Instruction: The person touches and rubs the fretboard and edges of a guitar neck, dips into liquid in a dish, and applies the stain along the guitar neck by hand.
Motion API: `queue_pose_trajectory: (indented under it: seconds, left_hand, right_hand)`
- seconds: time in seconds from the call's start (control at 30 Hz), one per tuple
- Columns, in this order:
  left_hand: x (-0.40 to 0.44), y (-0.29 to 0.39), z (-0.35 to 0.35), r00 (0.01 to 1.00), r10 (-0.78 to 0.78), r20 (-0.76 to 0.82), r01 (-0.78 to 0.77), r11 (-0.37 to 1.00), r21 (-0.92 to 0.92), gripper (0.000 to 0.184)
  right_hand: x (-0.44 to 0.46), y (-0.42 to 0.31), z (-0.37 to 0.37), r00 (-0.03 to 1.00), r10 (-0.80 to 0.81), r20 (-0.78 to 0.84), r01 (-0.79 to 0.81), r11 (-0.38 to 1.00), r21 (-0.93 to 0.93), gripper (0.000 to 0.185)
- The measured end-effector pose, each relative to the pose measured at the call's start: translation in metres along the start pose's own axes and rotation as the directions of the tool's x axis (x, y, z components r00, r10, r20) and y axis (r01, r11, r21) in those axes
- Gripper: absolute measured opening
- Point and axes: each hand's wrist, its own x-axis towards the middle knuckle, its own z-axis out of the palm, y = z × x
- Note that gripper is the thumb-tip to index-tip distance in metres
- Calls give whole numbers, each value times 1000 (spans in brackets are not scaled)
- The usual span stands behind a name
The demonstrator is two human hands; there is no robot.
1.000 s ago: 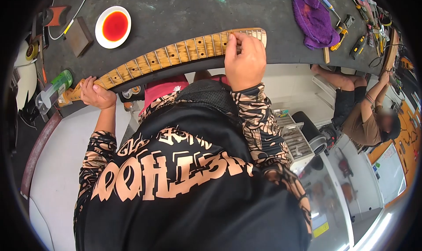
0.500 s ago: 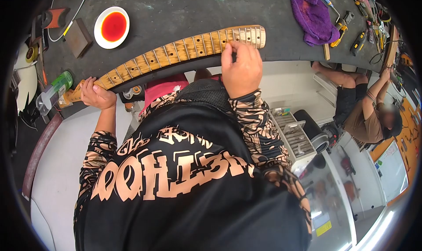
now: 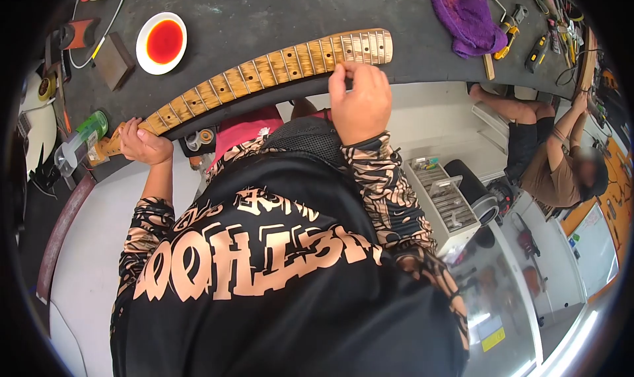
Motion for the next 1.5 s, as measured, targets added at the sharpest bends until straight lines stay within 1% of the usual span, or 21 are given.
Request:
queue_pose_trajectory:
  seconds: [0.13,0.2,0.27,0.4,0.47,0.53,0.6,0.67,0.77,0.8,0.9,0.97,1.0,1.07,1.1,1.2,1.27,1.37,1.43,1.47,1.5]
  left_hand:
    - [4,3,-2,1000,25,-4,-25,999,49,40]
    - [1,4,-1,1000,30,-5,-29,998,49,40]
    - [2,3,-2,1000,22,3,-22,998,60,39]
    - [0,2,-1,999,33,-1,-33,998,48,40]
    - [1,-1,-1,999,39,9,-39,998,39,40]
    - [2,-1,-1,998,59,7,-59,998,23,40]
    - [0,-1,0,1000,7,24,-7,1000,3,40]
    - [0,-4,-2,999,24,45,-23,999,-26,40]
    - [0,-7,-9,991,44,129,-38,998,-50,36]
    - [1,-9,-12,990,60,126,-53,997,-57,36]
    - [7,-17,-23,950,81,301,-41,990,-136,35]
    - [9,-13,-32,937,85,338,-39,989,-141,36]
    - [12,-12,-36,923,82,375,-30,989,-142,38]
    - [14,-19,-42,902,122,415,-66,987,-146,41]
    - [14,-21,-43,889,135,438,-72,985,-157,42]
    - [20,-30,-50,850,182,495,-103,978,-182,46]
    - [21,-41,-49,815,250,523,-166,965,-202,48]
    - [25,-54,-50,783,317,535,-242,948,-208,52]
    - [31,-62,-52,745,386,544,-337,921,-193,58]
    - [34,-66,-52,746,396,535,-345,918,-197,58]
    - [37,-68,-53,729,425,537,-368,904,-217,60]
  right_hand:
    - [0,1,0,1000,-13,-24,12,1000,-17,9]
    - [-2,0,0,1000,2,-23,-2,1000,20,10]
    - [-2,3,1,998,31,-51,-31,1000,2,11]
    - [-7,-1,3,999,33,-43,-32,999,19,10]
    - [-5,1,3,993,105,-45,-103,994,40,10]
    - [-8,2,5,990,115,-75,-114,993,23,10]
    - [-10,0,8,998,46,-50,-45,999,20,10]
    - [-4,0,5,995,89,-47,-88,996,35,10]
    - [1,-2,7,996,71,-60,-68,996,50,9]
    - [2,-4,7,994,82,-73,-78,996,51,9]
    - [3,-8,7,993,106,-53,-103,993,63,9]
    - [5,-7,11,973,212,-88,-200,972,120,9]
    - [5,-9,12,970,224,-98,-212,970,121,9]
    - [6,-13,12,988,128,-90,-121,989,80,9]
    - [7,-13,10,987,144,-67,-139,988,74,9]
    - [10,-12,12,974,200,-102,-193,978,74,10]
    - [10,-12,17,973,178,-144,-172,984,55,10]
    - [11,-16,10,983,156,-95,-150,986,70,9]
    - [11,-17,9,971,190,-143,-182,981,63,7]
    - [11,-17,10,958,219,-184,-212,975,58,6]
    - [10,-18,15,969,157,-188,-152,987,44,9]
